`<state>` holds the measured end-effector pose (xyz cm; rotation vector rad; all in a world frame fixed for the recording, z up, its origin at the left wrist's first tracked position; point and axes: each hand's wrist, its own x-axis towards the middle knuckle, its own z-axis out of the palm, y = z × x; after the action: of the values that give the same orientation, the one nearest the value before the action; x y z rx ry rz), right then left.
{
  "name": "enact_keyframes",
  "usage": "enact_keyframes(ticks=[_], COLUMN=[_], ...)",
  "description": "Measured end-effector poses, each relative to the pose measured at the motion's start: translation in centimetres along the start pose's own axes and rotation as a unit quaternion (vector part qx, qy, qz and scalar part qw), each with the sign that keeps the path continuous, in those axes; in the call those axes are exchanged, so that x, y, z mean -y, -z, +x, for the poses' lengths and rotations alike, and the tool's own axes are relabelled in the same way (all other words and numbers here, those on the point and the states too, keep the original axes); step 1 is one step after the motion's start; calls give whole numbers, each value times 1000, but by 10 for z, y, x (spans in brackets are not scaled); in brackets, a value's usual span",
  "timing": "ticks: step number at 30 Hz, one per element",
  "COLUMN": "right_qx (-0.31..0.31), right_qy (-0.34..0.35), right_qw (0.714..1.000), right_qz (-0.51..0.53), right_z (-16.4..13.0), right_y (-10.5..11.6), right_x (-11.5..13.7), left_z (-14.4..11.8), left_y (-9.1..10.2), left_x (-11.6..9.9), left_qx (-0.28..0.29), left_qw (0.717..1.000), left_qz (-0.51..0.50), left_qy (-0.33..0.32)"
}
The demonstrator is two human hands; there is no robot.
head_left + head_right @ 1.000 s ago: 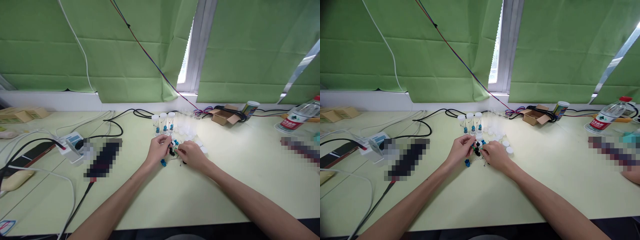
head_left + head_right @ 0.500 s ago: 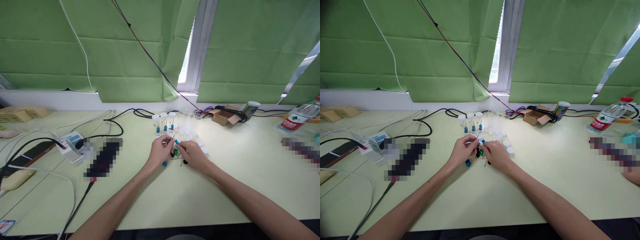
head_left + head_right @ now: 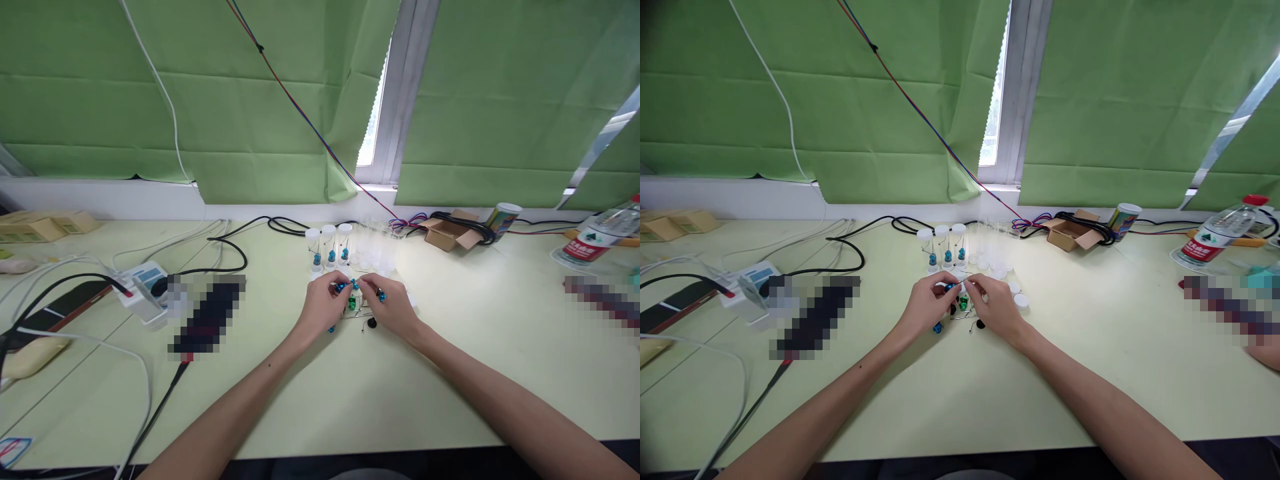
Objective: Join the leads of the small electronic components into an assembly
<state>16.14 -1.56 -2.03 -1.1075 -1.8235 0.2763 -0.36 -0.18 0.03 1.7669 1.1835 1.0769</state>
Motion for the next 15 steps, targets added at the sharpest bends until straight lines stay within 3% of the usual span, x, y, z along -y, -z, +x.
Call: enact_keyframes(ticks=[8,15], right_qx=[4,37], right_qy=[19,24], right_qw=[1000,999], right_qz=[-1,-19], right_z=[-1,-1], right_y=[-1,-4], right_x=[-2,-12], left_z=[0,1], left_y=[1,2], left_x=[0,-2], left_qx=[26,-42], left_qw=[999,999], left_qz=[-45,7], left_qy=[15,-12])
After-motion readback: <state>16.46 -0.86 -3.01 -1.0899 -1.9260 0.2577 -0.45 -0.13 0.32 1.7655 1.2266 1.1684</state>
